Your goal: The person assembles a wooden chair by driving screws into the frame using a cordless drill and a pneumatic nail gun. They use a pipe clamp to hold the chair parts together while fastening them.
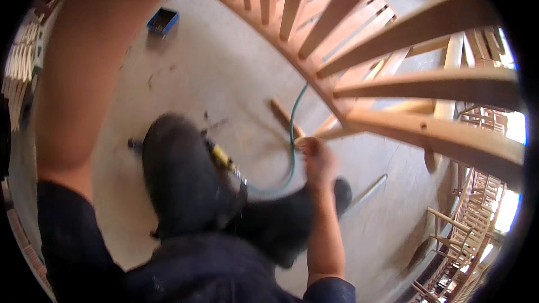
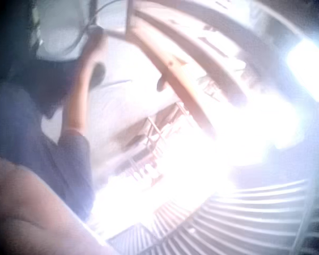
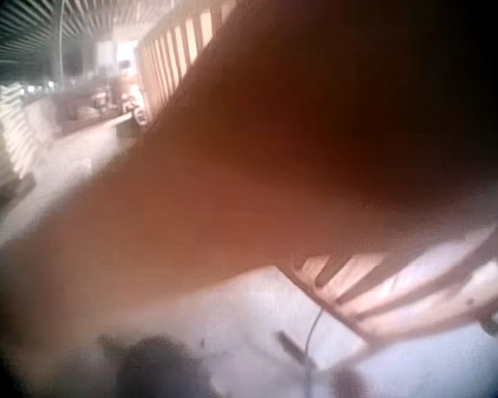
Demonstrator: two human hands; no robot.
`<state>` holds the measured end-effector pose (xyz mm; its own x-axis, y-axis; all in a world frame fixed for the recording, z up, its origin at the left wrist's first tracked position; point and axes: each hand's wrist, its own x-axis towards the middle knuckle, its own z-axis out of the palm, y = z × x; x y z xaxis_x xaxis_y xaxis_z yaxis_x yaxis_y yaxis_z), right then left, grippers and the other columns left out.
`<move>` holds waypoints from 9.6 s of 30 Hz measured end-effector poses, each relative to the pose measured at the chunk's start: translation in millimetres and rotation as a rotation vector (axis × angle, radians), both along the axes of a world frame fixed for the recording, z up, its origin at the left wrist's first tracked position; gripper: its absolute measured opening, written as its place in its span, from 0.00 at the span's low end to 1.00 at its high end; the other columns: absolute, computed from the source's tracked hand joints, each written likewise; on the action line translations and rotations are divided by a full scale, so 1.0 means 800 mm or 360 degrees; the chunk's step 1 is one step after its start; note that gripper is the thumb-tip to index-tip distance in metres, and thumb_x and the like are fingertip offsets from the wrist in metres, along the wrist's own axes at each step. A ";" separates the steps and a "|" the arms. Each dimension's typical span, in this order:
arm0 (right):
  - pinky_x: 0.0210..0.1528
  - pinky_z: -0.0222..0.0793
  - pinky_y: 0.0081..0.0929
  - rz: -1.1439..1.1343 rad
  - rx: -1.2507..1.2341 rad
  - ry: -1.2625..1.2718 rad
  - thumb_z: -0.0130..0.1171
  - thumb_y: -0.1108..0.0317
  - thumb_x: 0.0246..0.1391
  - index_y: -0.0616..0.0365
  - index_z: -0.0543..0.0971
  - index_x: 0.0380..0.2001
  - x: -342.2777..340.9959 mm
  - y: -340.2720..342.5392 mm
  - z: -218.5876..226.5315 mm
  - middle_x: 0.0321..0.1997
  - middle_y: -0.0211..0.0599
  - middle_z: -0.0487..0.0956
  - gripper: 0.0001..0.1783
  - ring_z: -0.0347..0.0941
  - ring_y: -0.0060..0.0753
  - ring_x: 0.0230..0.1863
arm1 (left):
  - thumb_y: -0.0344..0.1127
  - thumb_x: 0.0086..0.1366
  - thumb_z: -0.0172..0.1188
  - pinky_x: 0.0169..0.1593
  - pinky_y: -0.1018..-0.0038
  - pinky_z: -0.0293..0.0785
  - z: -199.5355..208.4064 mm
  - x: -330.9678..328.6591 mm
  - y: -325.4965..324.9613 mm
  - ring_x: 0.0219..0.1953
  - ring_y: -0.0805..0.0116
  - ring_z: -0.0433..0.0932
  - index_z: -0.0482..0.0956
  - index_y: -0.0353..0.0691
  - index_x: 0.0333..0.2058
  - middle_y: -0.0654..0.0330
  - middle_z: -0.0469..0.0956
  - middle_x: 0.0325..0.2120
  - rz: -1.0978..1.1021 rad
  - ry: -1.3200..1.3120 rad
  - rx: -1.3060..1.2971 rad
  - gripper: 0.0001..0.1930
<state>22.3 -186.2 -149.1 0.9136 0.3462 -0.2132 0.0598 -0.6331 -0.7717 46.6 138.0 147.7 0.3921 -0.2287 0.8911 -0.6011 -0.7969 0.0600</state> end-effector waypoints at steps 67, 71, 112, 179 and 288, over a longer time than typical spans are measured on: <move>0.44 0.76 0.40 0.0752 0.0012 0.0224 0.61 0.66 0.58 0.56 0.82 0.40 -0.137 0.284 -0.287 0.39 0.46 0.83 0.08 0.80 0.49 0.42 | 0.30 0.58 0.67 0.48 0.61 0.75 -0.677 -0.329 0.039 0.43 0.49 0.79 0.79 0.36 0.40 0.50 0.80 0.38 0.0621 0.1919 -0.1569 0.12; 0.40 0.74 0.46 0.1023 -0.0103 0.0049 0.62 0.65 0.57 0.55 0.83 0.34 -0.111 0.286 -0.279 0.35 0.46 0.82 0.07 0.78 0.55 0.38 | 0.31 0.57 0.67 0.45 0.62 0.75 -0.672 -0.327 0.038 0.41 0.50 0.79 0.79 0.37 0.39 0.52 0.80 0.37 0.0606 0.1830 -0.1580 0.12; 0.44 0.74 0.47 0.0496 -0.0286 -0.0252 0.64 0.68 0.57 0.56 0.79 0.46 -0.116 0.283 -0.290 0.39 0.47 0.79 0.14 0.78 0.55 0.40 | 0.31 0.53 0.71 0.44 0.66 0.76 -0.676 -0.330 0.032 0.38 0.56 0.80 0.82 0.37 0.34 0.54 0.81 0.34 0.0740 0.1771 -0.1698 0.10; 0.35 0.78 0.37 -0.0051 -0.0534 0.0205 0.62 0.59 0.61 0.59 0.63 0.67 0.010 0.175 -0.277 0.36 0.46 0.84 0.35 0.83 0.38 0.32 | 0.24 0.64 0.64 0.43 0.76 0.74 -0.658 -0.361 0.015 0.36 0.72 0.77 0.79 0.36 0.41 0.63 0.81 0.34 0.0317 0.2029 -0.2012 0.08; 0.28 0.76 0.23 -0.0306 0.0233 0.0729 0.61 0.70 0.55 0.73 0.78 0.45 -0.083 0.245 -0.264 0.30 0.44 0.84 0.17 0.80 0.27 0.26 | 0.26 0.42 0.67 0.46 0.62 0.74 -0.600 -0.478 0.206 0.45 0.54 0.77 0.74 0.43 0.47 0.57 0.78 0.38 0.1042 0.2412 -0.0058 0.29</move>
<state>-43.7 9.9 -360.4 0.7878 0.2374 -0.5683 -0.4120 -0.4828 -0.7728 -336.1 303.0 -332.1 0.8707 0.3267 -0.3677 0.4349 -0.8605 0.2653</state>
